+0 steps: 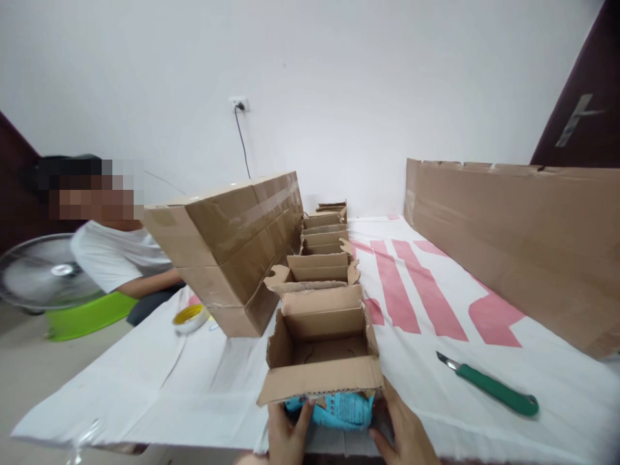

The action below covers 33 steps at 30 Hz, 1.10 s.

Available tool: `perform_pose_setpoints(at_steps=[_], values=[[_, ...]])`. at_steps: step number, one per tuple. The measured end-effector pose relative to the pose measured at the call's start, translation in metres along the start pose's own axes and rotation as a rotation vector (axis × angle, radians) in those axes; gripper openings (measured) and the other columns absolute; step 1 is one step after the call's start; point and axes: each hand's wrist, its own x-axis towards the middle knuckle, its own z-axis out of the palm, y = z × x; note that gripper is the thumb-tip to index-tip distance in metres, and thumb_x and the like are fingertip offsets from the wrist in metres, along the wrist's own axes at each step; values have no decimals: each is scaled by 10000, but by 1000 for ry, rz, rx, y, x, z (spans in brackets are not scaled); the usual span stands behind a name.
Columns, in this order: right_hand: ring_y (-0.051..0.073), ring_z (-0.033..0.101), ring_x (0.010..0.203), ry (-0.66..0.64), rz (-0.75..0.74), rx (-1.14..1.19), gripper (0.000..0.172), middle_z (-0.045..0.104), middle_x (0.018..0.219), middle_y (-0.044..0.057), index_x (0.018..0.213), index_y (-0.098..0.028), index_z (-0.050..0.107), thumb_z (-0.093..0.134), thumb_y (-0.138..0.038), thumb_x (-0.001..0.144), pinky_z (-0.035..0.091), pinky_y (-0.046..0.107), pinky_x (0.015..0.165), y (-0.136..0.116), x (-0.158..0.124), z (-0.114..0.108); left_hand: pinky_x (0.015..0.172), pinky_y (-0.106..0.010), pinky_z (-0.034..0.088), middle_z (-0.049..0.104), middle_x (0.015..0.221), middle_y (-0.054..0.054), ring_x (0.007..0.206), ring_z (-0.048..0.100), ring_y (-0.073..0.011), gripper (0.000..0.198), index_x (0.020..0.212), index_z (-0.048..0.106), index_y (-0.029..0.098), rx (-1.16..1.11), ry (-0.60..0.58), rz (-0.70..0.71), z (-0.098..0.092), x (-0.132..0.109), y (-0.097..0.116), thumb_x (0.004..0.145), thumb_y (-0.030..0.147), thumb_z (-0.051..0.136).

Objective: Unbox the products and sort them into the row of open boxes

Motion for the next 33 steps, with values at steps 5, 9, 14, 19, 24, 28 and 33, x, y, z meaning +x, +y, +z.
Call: perform_pose_setpoints(at_steps=[5,9,14,19,24,28,33], values=[[300,469,1301,-11,15,22,823,415,1467,159,1512,-160,46,501,-233,830,474,405,1005,-1,0,1,947,-451,417,591,985,-64,1011,559,-279,552,1016,527,190,5,-13,7,0,-1,5,649,575,679],[309,458,1308,-22,17,22,829,409,1470,162,1510,-164,30,496,-228,828,470,418,1007,-1,0,0,975,-458,412,596,1003,-72,1050,550,-287,572,1056,528,188,9,-20,13,-1,-1,10,658,566,686],[312,485,1283,-40,41,37,817,421,1459,163,1507,-173,39,496,-227,831,466,419,1010,-2,0,-1,976,-447,422,600,1021,-77,1043,558,-283,582,1048,530,185,13,-20,13,-1,-1,13,651,579,691],[301,485,1285,-54,45,45,818,413,1462,168,1504,-148,57,509,-230,826,461,403,1018,0,-1,0,988,-468,404,602,1023,-77,1084,546,-299,574,1037,526,188,9,-13,14,-1,-1,12,651,583,683],[311,406,1345,-33,19,5,813,364,1498,162,1510,-157,52,506,-234,840,439,430,1040,1,-2,1,987,-471,404,600,1042,-83,1092,544,-300,550,1054,522,183,0,-35,23,-2,-1,12,670,541,683],[316,444,1317,-38,30,17,807,372,1492,170,1508,-150,64,504,-246,839,457,430,1022,2,-3,2,973,-482,414,606,1029,-83,1086,551,-309,564,1057,525,185,-6,-26,16,-1,-1,11,661,553,687],[301,473,1295,-39,31,40,792,411,1466,165,1507,-158,54,482,-239,846,472,416,1008,2,-1,2,978,-478,405,597,1038,-80,1085,549,-305,570,1051,521,190,-15,-31,13,-1,0,8,655,563,691]])
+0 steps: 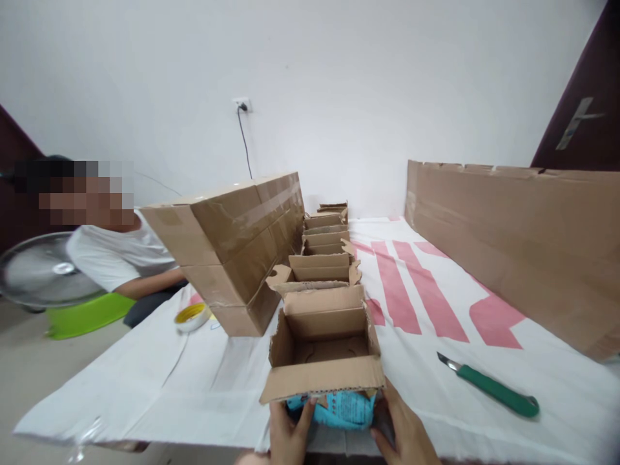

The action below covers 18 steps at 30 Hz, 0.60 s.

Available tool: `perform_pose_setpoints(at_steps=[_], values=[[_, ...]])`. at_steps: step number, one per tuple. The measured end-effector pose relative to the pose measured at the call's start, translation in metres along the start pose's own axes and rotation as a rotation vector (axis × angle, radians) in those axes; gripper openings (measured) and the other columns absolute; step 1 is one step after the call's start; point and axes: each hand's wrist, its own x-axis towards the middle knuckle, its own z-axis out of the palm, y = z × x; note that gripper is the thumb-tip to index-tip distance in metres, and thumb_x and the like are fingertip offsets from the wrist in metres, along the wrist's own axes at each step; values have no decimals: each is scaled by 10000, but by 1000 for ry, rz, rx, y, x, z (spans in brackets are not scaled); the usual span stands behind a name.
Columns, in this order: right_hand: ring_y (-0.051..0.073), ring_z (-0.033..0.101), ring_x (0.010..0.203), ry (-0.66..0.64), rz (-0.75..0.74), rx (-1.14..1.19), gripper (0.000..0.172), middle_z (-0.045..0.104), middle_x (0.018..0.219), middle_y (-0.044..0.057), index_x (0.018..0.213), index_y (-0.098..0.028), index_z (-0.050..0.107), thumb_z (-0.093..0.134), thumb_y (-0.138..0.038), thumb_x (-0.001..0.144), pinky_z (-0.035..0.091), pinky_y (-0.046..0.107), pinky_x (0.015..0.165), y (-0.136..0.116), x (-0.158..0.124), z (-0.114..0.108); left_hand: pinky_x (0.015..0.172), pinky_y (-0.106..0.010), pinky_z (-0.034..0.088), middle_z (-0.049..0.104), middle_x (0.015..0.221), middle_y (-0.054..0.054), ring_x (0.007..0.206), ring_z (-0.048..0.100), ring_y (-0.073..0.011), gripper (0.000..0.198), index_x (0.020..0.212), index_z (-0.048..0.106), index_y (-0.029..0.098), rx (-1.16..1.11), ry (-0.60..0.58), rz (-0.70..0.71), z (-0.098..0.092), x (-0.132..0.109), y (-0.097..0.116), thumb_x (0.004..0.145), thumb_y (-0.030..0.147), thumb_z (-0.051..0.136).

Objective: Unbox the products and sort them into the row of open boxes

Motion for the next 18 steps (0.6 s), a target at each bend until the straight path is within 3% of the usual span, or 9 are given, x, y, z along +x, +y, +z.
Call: perform_pose_setpoints(at_steps=[18], values=[[310,441,1321,20,-15,-28,796,381,1492,158,1512,-150,75,498,-259,846,448,417,1035,0,0,0,944,-437,435,603,964,-62,1019,564,-284,571,1011,545,187,28,22,-1,-1,0,3,631,585,696]])
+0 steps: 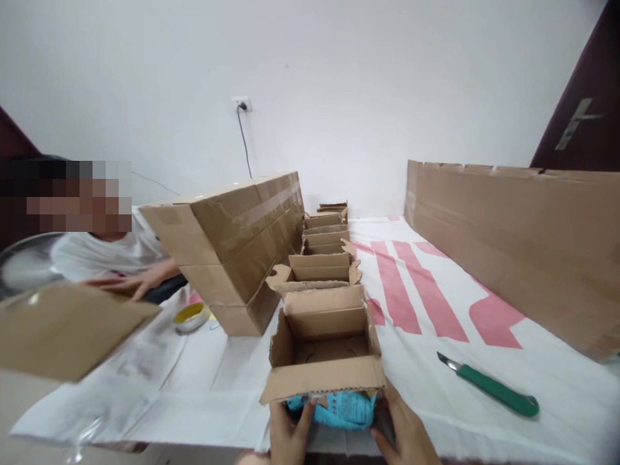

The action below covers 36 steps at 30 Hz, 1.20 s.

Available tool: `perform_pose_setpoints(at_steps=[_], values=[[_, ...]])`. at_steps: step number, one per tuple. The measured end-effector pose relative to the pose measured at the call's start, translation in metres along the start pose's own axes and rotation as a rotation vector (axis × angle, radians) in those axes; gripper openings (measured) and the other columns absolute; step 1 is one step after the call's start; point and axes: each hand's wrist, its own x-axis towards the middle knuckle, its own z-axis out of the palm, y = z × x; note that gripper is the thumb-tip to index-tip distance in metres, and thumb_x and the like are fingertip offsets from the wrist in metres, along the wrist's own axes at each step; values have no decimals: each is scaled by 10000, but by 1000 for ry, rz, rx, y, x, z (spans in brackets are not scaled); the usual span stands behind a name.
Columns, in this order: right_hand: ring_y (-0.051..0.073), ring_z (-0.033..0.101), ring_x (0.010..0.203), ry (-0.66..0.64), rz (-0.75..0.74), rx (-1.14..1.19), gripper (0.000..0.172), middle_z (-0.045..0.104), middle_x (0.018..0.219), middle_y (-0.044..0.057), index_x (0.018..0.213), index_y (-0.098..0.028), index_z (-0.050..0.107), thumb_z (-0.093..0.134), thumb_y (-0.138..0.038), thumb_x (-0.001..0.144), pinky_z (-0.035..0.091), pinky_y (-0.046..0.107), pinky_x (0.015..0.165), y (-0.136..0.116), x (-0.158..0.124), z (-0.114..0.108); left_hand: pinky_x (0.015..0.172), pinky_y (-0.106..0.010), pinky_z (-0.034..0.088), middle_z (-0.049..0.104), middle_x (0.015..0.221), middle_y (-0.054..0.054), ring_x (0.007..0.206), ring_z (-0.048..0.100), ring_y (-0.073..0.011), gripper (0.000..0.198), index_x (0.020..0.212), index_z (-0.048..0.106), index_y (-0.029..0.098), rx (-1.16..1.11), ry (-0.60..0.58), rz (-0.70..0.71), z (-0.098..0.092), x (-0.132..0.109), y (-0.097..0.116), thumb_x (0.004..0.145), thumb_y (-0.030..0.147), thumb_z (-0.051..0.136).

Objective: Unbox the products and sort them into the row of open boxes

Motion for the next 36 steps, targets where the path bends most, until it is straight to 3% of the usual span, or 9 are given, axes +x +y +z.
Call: perform_pose_setpoints(at_steps=[17,36], values=[[319,424,1331,9,-27,-33,808,336,1517,160,1523,-161,41,493,-258,860,457,446,1027,3,-4,5,928,-481,432,589,944,-59,993,568,-293,501,963,521,185,16,-22,6,0,2,-2,657,544,691],[327,398,1348,-22,-22,-60,810,315,1528,149,1527,-174,7,472,-258,868,443,470,1037,8,-7,9,895,-447,458,597,922,-40,971,576,-280,476,949,513,200,53,-21,-1,0,1,-1,659,540,676]])
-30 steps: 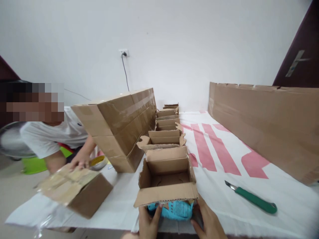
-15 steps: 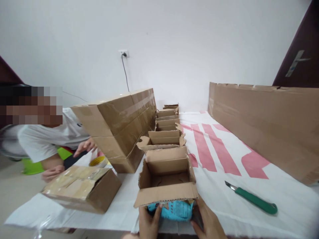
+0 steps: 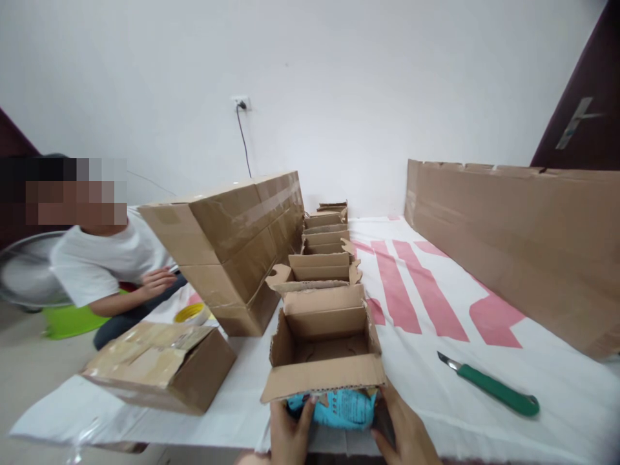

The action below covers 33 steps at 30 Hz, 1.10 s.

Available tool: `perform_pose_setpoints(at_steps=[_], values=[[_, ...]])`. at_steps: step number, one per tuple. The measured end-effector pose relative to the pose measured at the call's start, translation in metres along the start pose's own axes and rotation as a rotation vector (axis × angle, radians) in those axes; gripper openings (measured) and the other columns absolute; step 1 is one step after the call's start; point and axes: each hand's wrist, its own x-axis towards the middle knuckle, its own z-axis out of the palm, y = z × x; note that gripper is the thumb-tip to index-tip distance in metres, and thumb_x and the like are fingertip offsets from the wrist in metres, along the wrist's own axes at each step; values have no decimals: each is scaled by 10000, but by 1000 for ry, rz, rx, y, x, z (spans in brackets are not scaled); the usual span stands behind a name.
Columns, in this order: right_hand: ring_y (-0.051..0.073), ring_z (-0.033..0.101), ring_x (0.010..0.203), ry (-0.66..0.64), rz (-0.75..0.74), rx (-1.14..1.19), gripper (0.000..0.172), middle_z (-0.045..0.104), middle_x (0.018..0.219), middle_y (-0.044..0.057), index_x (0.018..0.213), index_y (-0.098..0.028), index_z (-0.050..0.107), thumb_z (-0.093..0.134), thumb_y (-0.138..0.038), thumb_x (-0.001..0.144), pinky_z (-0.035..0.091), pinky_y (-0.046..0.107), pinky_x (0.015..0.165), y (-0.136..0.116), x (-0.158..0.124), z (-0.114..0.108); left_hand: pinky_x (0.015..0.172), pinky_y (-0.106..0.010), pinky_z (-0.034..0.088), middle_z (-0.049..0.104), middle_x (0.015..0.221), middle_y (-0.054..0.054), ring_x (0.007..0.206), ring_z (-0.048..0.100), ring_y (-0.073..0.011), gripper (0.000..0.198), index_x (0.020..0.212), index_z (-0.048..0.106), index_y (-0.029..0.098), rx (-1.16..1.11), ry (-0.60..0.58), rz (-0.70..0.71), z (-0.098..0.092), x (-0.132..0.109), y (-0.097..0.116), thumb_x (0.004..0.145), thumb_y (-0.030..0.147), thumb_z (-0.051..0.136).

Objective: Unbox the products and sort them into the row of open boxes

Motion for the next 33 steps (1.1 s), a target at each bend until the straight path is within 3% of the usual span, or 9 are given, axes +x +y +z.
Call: perform_pose_setpoints(at_steps=[22,33], values=[[319,364,1369,-24,13,8,822,277,1545,151,1525,-176,7,485,-244,859,420,472,1058,-2,1,-2,957,-494,411,584,980,-61,1024,557,-294,474,968,500,201,6,-5,36,1,2,-5,673,533,666],[348,334,1379,-110,104,62,821,276,1540,173,1520,-131,128,525,-250,811,367,527,1084,8,-6,9,912,-469,451,607,986,-69,1006,577,-297,476,989,510,199,63,-19,27,1,4,2,677,527,656]])
